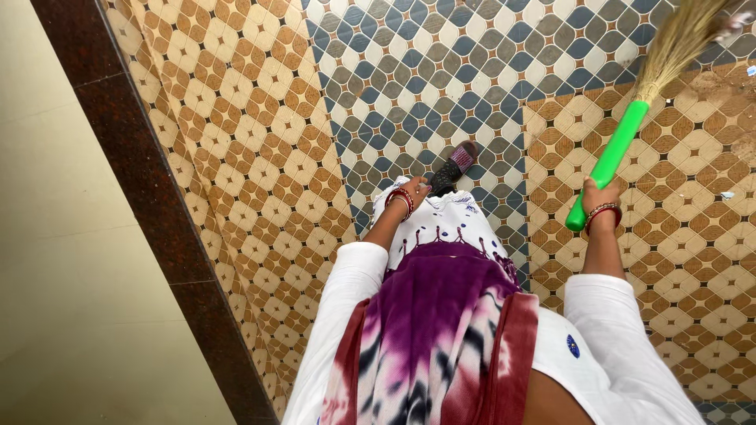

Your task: The person sweeps debris and paper scraps across a tiled floor using a broom, moving them toward a red bucket.

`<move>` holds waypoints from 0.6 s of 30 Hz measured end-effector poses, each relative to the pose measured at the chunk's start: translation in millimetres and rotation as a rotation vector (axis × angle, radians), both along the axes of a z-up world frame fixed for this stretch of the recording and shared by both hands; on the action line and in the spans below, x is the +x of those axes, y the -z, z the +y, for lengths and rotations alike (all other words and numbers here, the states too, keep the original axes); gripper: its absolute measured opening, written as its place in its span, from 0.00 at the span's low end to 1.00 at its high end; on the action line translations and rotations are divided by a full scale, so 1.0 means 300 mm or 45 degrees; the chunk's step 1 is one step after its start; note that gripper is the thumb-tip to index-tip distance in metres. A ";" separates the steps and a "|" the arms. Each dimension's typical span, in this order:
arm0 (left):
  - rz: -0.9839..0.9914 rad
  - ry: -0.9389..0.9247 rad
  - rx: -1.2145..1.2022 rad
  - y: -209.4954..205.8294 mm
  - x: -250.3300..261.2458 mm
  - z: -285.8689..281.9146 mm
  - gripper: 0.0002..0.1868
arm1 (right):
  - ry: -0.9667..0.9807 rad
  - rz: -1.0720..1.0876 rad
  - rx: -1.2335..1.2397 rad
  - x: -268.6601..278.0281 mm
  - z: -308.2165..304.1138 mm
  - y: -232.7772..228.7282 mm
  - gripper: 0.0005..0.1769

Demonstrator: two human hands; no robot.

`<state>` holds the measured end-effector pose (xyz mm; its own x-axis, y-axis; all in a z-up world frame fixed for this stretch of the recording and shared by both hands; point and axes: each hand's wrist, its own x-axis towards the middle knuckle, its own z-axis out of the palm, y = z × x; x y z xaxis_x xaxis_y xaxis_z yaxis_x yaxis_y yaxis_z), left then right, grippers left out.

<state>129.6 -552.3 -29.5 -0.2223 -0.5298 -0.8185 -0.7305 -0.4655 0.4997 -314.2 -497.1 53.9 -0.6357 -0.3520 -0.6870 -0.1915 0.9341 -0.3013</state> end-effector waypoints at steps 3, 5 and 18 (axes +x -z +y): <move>-0.044 0.051 0.122 -0.022 0.053 0.019 0.27 | -0.120 0.117 0.007 0.038 0.020 -0.027 0.27; -0.150 0.098 0.150 -0.039 0.113 0.024 0.27 | -0.330 0.113 0.108 0.086 0.021 -0.042 0.27; -0.177 0.140 0.103 -0.041 0.457 0.012 0.25 | -1.380 -0.138 0.516 0.863 0.237 0.025 0.35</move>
